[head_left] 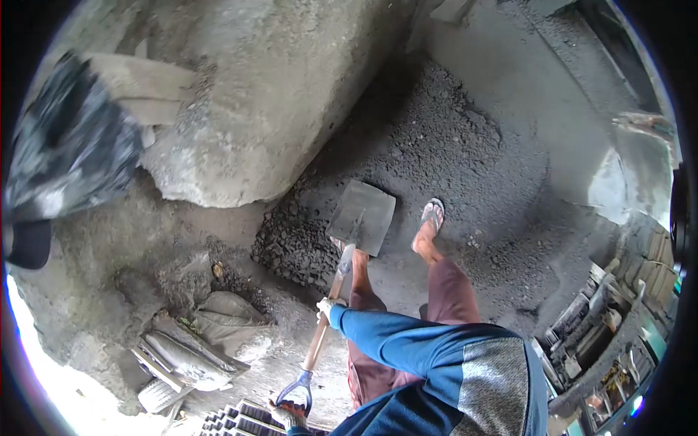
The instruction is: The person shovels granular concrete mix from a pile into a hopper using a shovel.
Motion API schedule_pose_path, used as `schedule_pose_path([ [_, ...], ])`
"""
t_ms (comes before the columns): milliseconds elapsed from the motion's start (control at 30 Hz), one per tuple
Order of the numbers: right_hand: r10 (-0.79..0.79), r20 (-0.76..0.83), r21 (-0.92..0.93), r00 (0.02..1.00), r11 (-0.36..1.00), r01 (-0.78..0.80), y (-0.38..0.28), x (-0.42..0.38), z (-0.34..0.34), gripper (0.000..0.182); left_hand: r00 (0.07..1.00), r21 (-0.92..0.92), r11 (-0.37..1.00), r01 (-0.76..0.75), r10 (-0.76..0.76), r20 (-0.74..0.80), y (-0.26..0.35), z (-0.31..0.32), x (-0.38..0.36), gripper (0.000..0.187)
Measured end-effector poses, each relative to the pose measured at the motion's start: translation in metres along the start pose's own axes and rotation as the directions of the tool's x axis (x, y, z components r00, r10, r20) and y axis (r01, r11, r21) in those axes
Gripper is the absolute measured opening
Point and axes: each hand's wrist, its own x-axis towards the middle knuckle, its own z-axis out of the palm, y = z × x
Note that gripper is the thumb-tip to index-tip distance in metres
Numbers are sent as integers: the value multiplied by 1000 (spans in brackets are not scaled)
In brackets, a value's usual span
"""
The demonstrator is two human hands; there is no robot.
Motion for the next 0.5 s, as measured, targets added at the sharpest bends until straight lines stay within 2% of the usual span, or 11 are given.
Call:
schedule_pose_path([
  [33, -28, 16, 36, 999, 999, 27, -37, 12, -17, 16, 993, 64, 996, -67, 60, 102, 3, 30, -7, 78],
  [67, -64, 32, 90, 997, 994, 61, -82, 20, -41, 17, 884, 44, 998, -53, 27, 466, 5, 68, -5, 78],
  [100, -116, 68, 164, 991, 981, 104, -145, 37, -75, 18, 708, -117, 993, -31, 104, 699, -9, 142, 12, 71],
  [133, -163, 119, 248, 979, 960, 130, -217, 43, -108, 20, 751, -126, 942, -311, 325, 575, -20, 214, -24, 55],
  [167, -204, 162, 314, 966, 938, 146, -289, 39, -137, 21, 825, -87, 925, -369, 369, 428, -22, 295, -61, 43],
  [200, -253, 175, 353, 951, 918, 179, -353, 20, -160, 24, 865, -26, 970, -244, 229, 447, -17, 362, -127, 36],
  [233, -353, 203, 321, 913, 905, 278, -394, -7, -170, 23, 812, -84, 953, -293, 294, 504, -25, 395, -160, 28],
  [267, -402, -211, 278, 891, 849, 449, -413, -5, -171, 16, 746, -151, 925, -349, 372, 553, -24, 411, -178, 28],
  [367, -422, -105, 324, 900, 841, 432, -402, -2, -169, 8, 763, -167, 877, -450, 474, 439, -25, 414, -122, 31],
  [467, -420, -130, 382, 898, 815, 436, -370, -35, -158, 8, 802, -84, 941, -328, 325, 501, -18, 386, -142, 46],
  [500, -438, -121, 409, 891, 796, 447, -358, -43, -159, 8, 799, -45, 977, -207, 195, 569, -14, 378, -125, 56],
])
